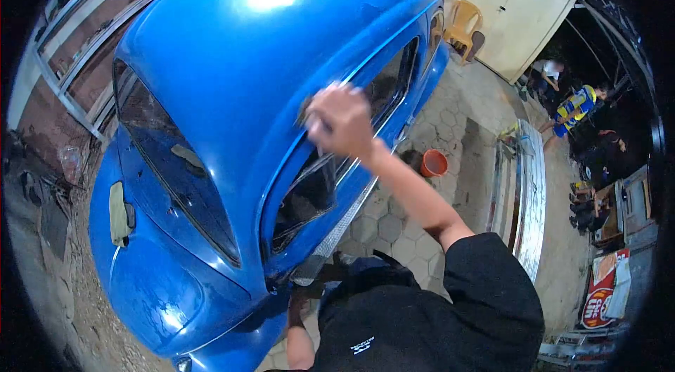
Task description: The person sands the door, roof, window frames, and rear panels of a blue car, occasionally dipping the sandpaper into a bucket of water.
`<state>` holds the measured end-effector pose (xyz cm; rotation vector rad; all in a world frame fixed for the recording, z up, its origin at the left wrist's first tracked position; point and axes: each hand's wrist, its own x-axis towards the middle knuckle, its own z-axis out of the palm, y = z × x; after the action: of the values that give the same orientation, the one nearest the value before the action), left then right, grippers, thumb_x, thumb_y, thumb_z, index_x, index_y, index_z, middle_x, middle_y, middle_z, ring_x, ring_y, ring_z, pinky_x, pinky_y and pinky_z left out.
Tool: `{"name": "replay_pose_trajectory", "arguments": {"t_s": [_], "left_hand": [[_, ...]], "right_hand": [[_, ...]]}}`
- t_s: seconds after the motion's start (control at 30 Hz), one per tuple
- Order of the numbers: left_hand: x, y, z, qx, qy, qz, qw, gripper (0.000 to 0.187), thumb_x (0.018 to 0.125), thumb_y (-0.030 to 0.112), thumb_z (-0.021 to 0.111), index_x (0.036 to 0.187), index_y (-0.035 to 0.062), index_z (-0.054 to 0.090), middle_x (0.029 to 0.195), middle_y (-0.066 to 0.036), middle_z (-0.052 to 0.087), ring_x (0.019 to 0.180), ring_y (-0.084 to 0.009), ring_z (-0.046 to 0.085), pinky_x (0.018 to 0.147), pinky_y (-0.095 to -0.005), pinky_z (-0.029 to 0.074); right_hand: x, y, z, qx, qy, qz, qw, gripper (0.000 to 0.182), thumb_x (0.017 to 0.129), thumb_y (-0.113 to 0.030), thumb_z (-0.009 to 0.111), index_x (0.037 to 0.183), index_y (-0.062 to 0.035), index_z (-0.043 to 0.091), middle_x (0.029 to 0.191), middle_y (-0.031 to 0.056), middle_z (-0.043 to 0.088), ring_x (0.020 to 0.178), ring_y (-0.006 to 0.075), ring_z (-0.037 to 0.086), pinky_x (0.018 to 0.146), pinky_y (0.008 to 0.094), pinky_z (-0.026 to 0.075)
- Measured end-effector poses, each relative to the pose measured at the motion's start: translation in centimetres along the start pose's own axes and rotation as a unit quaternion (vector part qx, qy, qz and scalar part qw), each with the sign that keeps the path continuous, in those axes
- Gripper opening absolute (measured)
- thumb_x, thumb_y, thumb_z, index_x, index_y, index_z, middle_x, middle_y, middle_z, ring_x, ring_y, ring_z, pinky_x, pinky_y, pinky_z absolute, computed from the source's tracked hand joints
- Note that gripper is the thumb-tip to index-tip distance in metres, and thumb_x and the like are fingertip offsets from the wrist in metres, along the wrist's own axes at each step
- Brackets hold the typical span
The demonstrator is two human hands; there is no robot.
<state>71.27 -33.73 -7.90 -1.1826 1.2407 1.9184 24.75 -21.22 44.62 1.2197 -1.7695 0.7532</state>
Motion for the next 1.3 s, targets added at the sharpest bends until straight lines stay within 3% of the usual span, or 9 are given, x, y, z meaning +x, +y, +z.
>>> {"name": "replay_pose_trajectory", "arguments": {"t_s": [0.17,0.3,0.4,0.6,0.7,0.8,0.97,1.1,1.3], "left_hand": [[1.5,3.0,2.4,-0.018,-0.013,0.07,0.997,0.038,0.091,0.037,0.056,0.119,0.0105,0.058,0.108,-0.007,0.064,0.092,-0.0231,0.061,0.079,-0.043,0.05],[1.0,0.2,1.5,-0.002,-0.045,0.025,0.999,0.038,0.092,0.037,0.055,0.119,0.0106,0.058,0.106,-0.007,0.064,0.091,-0.0232,0.062,0.077,-0.0424,0.051],[0.4,-1.4,0.1,-0.004,-0.04,-0.015,0.999,0.038,0.092,0.037,0.055,0.119,0.0107,0.059,0.105,-0.007,0.064,0.09,-0.0232,0.062,0.076,-0.0419,0.051],[-1.1,-0.2,-2.0,-0.058,-0.002,-0.027,0.998,0.037,0.093,0.036,0.055,0.12,0.0109,0.06,0.103,-0.007,0.065,0.087,-0.0234,0.063,0.073,-0.041,0.052],[-1.5,1.1,-0.7,-0.113,-0.004,-0.019,0.993,0.037,0.094,0.036,0.055,0.121,0.011,0.06,0.101,-0.007,0.065,0.086,-0.0235,0.063,0.072,-0.0406,0.052],[-1.4,2.3,2.9,-0.164,-0.028,-0.008,0.986,0.037,0.094,0.036,0.055,0.121,0.0111,0.061,0.1,-0.008,0.065,0.085,-0.0236,0.063,0.07,-0.0401,0.053],[2.5,4.1,12.4,-0.251,-0.106,0.054,0.961,0.037,0.095,0.036,0.054,0.122,0.0112,0.062,0.098,-0.008,0.065,0.083,-0.0237,0.064,0.068,-0.0394,0.054],[7.4,6.5,23.3,0.102,0.096,0.144,0.98,0.04,0.096,0.04,0.05,0.122,0.0122,0.062,0.1,-0.009,0.066,0.08,-0.0251,0.064,0.067,-0.0403,0.052],[8.0,10.9,30.2,0.077,0.104,0.132,0.983,0.039,0.096,0.043,0.05,0.121,0.0156,0.063,0.102,-0.005,0.067,0.079,-0.0215,0.064,0.063,-0.0402,0.052]], "right_hand": [[0.1,0.7,1.2,-0.074,0.096,0.157,0.98,0.005,0.073,-0.015,0.062,0.077,-0.0114,0.062,0.083,0.0074,0.064,0.089,0.0282,0.059,0.079,0.0426,0.043],[-1.5,-8.1,0.8,0.022,0.016,0.028,0.999,0.016,0.076,-0.03,0.071,0.076,-0.0176,0.061,0.085,-0.0002,0.064,0.092,0.0195,0.061,0.083,0.0358,0.043],[-1.3,-3.2,0.3,-0.061,0.044,-0.047,0.996,0.016,0.08,-0.031,0.072,0.072,-0.0209,0.062,0.089,-0.0041,0.066,0.092,0.0185,0.061,0.086,0.0372,0.042],[-0.6,8.8,-0.3,-0.107,0.133,0.123,0.978,0.009,0.078,-0.024,0.07,0.074,-0.0171,0.065,0.084,-0.0021,0.066,0.091,0.0217,0.058,0.078,0.0387,0.041],[-0.5,7.1,-0.7,0.014,0.105,0.019,0.994,0.016,0.08,-0.029,0.071,0.073,-0.0172,0.064,0.082,-0.0017,0.065,0.09,0.0212,0.059,0.081,0.0348,0.043],[0.2,13.6,-2.3,0.016,0.08,-0.072,0.994,0.016,0.082,-0.03,0.069,0.073,-0.0182,0.065,0.081,-0.0006,0.067,0.089,0.022,0.061,0.082,0.0348,0.044],[-1.3,32.7,-4.6,-0.037,0.167,0.084,0.982,0.008,0.081,-0.024,0.067,0.077,-0.0183,0.07,0.082,-0.0018,0.068,0.088,0.0195,0.062,0.079,0.0401,0.043],[-0.7,33.4,-5.6,0.031,0.117,0.06,0.991,0.011,0.084,-0.025,0.065,0.079,-0.0167,0.069,0.081,-0.0011,0.067,0.088,0.0217,0.062,0.081,0.0395,0.043],[-0.4,33.2,-5.6,0.128,0.11,-0.004,0.986,0.015,0.086,-0.033,0.068,0.079,-0.019,0.068,0.084,-0.0066,0.065,0.091,0.0145,0.058,0.08,0.0352,0.041]]}}
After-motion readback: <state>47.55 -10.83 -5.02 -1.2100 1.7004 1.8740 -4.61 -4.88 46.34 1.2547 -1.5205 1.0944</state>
